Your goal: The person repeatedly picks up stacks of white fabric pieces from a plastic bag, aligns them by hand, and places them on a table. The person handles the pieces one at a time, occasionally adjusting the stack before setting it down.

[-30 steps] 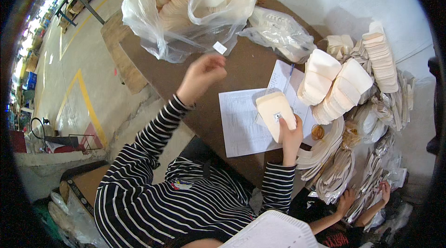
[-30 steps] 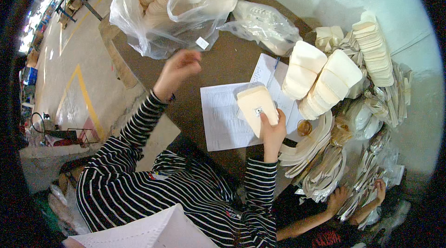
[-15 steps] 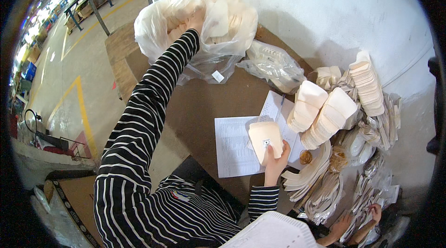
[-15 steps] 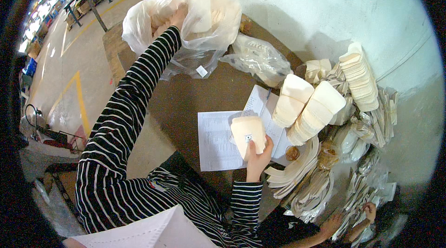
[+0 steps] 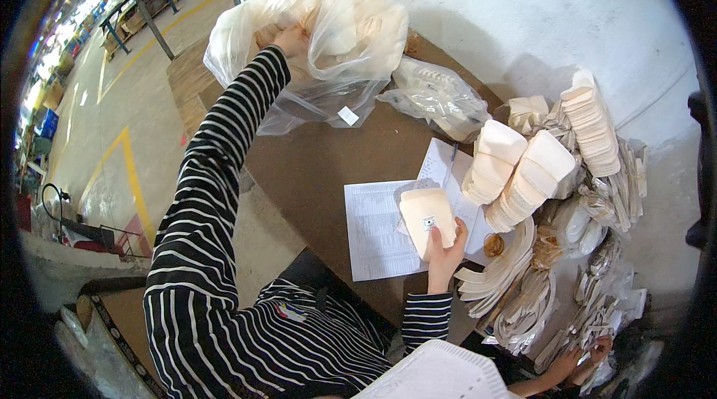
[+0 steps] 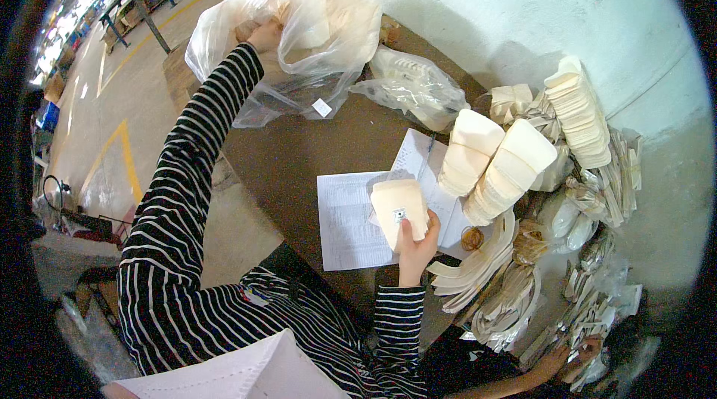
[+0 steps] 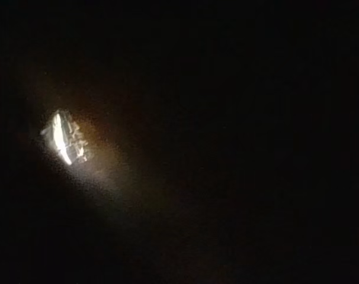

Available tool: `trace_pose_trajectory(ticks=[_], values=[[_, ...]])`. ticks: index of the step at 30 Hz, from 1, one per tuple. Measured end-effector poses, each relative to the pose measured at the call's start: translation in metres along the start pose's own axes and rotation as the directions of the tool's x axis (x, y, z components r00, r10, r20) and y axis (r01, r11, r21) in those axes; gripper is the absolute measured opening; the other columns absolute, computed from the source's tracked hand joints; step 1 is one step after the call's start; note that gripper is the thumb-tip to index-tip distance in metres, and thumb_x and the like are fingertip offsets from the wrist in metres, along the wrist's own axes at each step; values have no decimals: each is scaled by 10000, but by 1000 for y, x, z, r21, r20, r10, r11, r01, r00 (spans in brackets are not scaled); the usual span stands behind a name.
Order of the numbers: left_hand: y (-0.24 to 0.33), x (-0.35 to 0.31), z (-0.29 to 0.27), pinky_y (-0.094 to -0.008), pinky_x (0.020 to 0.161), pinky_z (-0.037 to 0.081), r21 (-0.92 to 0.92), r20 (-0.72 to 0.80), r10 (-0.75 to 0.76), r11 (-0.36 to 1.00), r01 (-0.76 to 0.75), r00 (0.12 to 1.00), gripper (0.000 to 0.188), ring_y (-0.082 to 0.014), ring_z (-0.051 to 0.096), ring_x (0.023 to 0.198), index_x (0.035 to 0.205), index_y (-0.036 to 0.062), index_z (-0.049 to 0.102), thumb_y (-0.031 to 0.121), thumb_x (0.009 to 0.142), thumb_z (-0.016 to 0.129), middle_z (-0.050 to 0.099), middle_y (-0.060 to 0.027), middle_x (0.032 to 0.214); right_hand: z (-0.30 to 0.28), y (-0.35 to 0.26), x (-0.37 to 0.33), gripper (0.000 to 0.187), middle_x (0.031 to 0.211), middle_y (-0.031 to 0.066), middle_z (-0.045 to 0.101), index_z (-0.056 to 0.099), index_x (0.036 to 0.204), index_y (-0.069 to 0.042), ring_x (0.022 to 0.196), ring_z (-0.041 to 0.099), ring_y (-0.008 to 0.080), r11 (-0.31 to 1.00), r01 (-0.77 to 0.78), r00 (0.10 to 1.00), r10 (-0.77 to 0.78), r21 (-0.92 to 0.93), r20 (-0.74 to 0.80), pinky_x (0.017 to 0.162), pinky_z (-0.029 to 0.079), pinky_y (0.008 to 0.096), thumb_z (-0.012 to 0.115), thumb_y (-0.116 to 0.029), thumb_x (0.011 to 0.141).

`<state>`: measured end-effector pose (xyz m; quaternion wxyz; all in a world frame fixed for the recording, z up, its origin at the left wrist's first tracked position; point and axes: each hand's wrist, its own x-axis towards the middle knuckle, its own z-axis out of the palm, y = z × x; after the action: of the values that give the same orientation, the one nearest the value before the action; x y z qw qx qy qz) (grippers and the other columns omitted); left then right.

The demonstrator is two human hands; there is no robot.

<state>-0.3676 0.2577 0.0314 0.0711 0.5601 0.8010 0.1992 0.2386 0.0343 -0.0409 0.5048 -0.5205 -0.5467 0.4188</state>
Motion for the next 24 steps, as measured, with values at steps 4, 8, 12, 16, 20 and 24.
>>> trace_pose_trajectory(ticks=[4, 8, 12, 16, 20, 24], values=[[-18, -71, 11, -475, 1155, 314, 223, -140, 96, 973, -63, 985, 1093, -422, 387, 1390, 1562, 161, 222, 496, 702, 808, 423, -208, 1497, -1, 3, 1, 507, 1237, 140, 567, 467, 1328, 21, 1120, 565, 213, 1000, -12, 1000, 12, -22, -12, 979, 451, 326, 713, -52, 892], [-39, -94, 10, -472, 1171, 291, -25, -188, -80, 997, 77, 979, 1119, -423, 338, 1423, 1566, 145, 195, 545, 710, 795, 344, -233, 1546, 5, 7, 1, 506, 1208, 171, 616, 484, 1316, 26, 1085, 608, 239, 1000, 1, 1000, -1, -19, -23, 953, 479, 343, 725, -77, 883], [21, -90, -10, -394, 1120, 357, -430, -91, -309, 870, 243, 947, 1071, -370, 495, 1317, 1450, -36, 404, 684, 721, 719, 503, -264, 1417, -4, 9, 3, 509, 1207, 174, 616, 483, 1322, 24, 1091, 606, 240, 997, 19, 998, -23, -72, -56, 956, 478, 345, 724, -80, 886], [-1, -68, -24, -383, 1010, 431, -450, 161, -418, 775, 443, 894, 969, -311, 592, 1181, 1341, -62, 550, 676, 727, 680, 612, -227, 1296, 3, 3, 2, 511, 1212, 175, 613, 480, 1325, 27, 1092, 602, 236, 999, 5, 999, -6, -47, -35, 958, 476, 347, 725, -91, 892], [-11, -69, -9, -392, 954, 461, -495, 227, -280, 791, 358, 933, 846, -325, 607, 1115, 1288, -84, 581, 515, 713, 741, 613, -249, 1250, 2, 8, 4, 517, 1218, 167, 605, 474, 1329, 31, 1087, 596, 231, 999, -3, 999, 1, -51, -41, 959, 474, 347, 726, -101, 897], [8, -109, 17, -445, 1056, 391, -239, 4, -115, 965, 113, 993, 834, -399, 453, 1299, 1303, -48, 553, 492, 706, 773, 434, -283, 1433, 1, 1, 3, 511, 1232, 170, 598, 480, 1325, 36, 1088, 592, 228, 998, -5, 999, 2, -56, -50, 958, 474, 346, 726, -101, 898]])
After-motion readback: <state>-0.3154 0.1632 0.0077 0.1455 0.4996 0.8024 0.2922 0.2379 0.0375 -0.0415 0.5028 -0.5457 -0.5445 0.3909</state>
